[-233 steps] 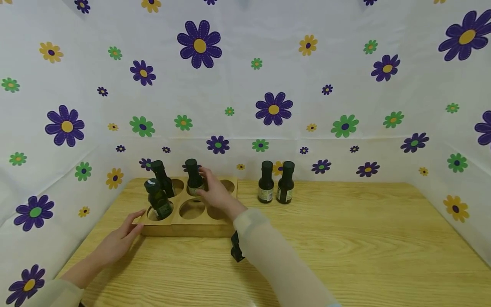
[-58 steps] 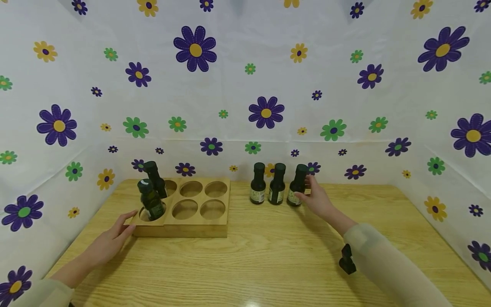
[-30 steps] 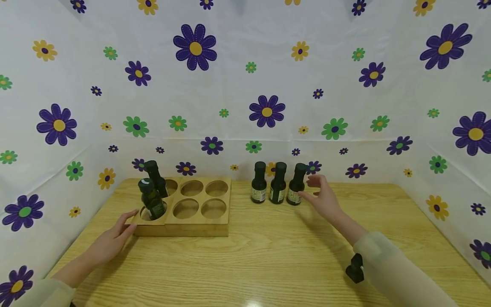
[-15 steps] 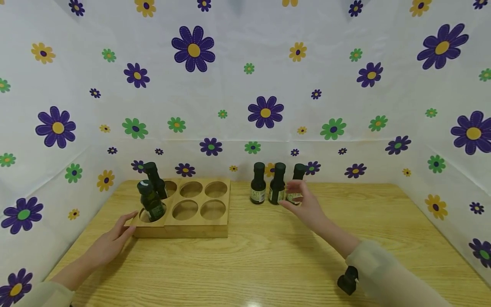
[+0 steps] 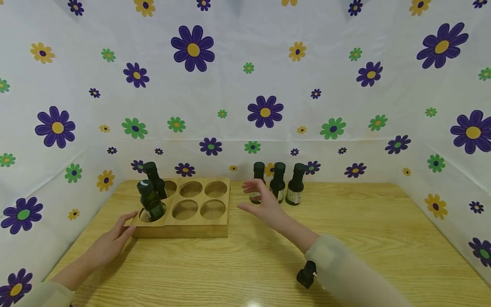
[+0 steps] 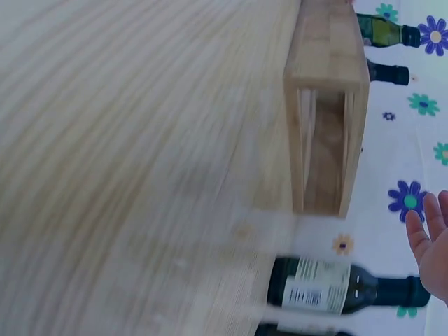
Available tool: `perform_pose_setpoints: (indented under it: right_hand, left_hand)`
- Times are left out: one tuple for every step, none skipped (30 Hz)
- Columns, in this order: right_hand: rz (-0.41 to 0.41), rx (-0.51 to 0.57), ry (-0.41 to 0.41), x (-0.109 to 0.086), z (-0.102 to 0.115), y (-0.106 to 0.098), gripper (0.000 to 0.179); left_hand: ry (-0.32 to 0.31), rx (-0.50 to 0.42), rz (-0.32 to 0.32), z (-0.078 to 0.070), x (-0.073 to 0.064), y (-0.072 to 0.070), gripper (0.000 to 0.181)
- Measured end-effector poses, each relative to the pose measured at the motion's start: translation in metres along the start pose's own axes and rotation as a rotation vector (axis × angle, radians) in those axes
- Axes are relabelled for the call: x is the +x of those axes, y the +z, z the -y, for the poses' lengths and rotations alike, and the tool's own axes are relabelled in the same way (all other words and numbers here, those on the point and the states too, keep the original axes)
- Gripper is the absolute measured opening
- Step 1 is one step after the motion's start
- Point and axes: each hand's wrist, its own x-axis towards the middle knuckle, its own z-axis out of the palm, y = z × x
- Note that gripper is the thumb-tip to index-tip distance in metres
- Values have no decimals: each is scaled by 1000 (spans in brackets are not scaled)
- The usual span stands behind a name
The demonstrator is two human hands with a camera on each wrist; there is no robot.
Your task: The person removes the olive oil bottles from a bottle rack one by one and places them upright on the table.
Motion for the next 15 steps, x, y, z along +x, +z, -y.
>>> perform_pose_setpoints:
  right_hand:
    - [9,-1,-3,3,1,5,54]
    - [16,1,-3,6,2,10,55]
    - [28,6,-7,8,2,15,56]
    - [41,12,-11,11,3,20,56]
    - [54,21,-18,14,4,25,57]
    - [65,25,-27,16,5,30,57]
    - [76,30,-30,18,5,35,59]
    - [89,32,-30,21,6,40,59]
    - [100,29,-30,23,6,44,60]
    - [108,30,-27,25,6,49,60]
    - [116,28,-19,27,7,53,61]
    - [123,32,-10,29,8,58,61]
    - [133,37,4,31,8,62,62]
    - [143,43,16,33,9,66,62]
    - [151,51,25,34,10,70,63]
  left_hand:
    - [-1,-2,0,0,0,0,56]
    - [-1,-4,1,0,0,0,56]
    - [-2,-4,1,1,0,0,56]
    - [-2,-4,0,1,0,0,56]
    - [-3,-3,1,1,0,0,56]
    - [-3,0,0,1,0,0,56]
    - [-3,2,0,2,0,0,56]
    - [-4,6,-1,2,0,0,56]
    - [-4,9,-1,2,1,0,56]
    - [-4,10,-1,2,1,0,56]
    - [-5,11,-1,2,1,1,56]
    - [-4,12,-1,2,1,1,56]
    - [-5,12,0,2,1,1,56]
    - [-5,13,0,2,1,1,56]
    - [-5,13,1,2,1,1,56]
